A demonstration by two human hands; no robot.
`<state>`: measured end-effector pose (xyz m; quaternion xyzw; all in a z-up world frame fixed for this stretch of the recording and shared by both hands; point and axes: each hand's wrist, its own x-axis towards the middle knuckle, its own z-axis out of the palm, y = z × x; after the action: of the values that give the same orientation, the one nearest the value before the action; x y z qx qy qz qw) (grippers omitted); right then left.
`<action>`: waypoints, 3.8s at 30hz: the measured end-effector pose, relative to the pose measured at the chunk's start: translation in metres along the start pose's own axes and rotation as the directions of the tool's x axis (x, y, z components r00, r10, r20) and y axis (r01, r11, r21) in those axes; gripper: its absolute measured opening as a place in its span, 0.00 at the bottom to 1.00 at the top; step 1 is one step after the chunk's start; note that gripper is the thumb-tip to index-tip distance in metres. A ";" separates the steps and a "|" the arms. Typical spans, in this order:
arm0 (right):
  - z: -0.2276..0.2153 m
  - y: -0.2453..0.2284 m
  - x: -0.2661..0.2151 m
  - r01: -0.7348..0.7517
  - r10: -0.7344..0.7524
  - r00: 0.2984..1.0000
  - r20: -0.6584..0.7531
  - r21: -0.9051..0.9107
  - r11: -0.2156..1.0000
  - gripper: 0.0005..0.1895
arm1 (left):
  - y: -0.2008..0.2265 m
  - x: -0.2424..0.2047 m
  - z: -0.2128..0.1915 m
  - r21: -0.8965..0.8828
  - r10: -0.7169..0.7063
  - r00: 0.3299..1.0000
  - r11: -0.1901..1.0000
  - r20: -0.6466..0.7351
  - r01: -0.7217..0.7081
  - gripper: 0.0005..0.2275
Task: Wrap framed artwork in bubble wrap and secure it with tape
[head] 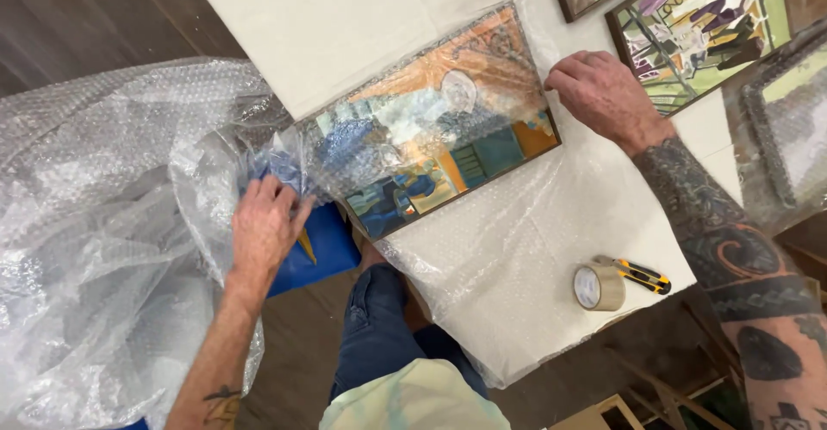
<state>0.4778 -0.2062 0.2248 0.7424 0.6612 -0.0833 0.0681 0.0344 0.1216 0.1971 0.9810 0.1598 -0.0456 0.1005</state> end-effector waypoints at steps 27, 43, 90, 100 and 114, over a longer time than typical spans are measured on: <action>0.026 -0.328 -0.028 0.071 0.453 0.342 0.823 0.458 -0.886 0.38 | 0.093 0.082 0.027 -0.102 0.300 0.953 0.948 -0.040 -0.303 0.28; 0.013 -0.334 0.029 0.293 0.655 0.167 0.737 0.597 -0.747 0.51 | 0.084 0.119 -0.039 -0.205 0.288 0.899 0.908 -0.330 -0.367 0.06; -0.015 -0.267 -0.193 -0.651 0.865 0.459 -0.201 0.586 0.482 0.20 | 0.221 -0.093 0.047 -0.593 -0.185 0.981 0.797 -0.054 0.117 0.17; 0.115 -0.525 -0.360 -0.923 0.740 0.331 0.585 0.363 0.126 0.17 | 0.186 -0.127 0.052 -0.496 0.428 0.903 0.791 0.031 -0.358 0.12; -0.010 -0.459 -0.371 -0.652 0.781 0.043 0.623 0.610 -0.450 0.32 | 0.137 -0.190 0.091 -0.013 0.197 0.797 0.973 0.572 -0.231 0.18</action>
<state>-0.0194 -0.5110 0.3183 0.8812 -0.2046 -0.2795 -0.3217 -0.1062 -0.0829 0.1567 0.9366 0.0093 -0.3291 0.1199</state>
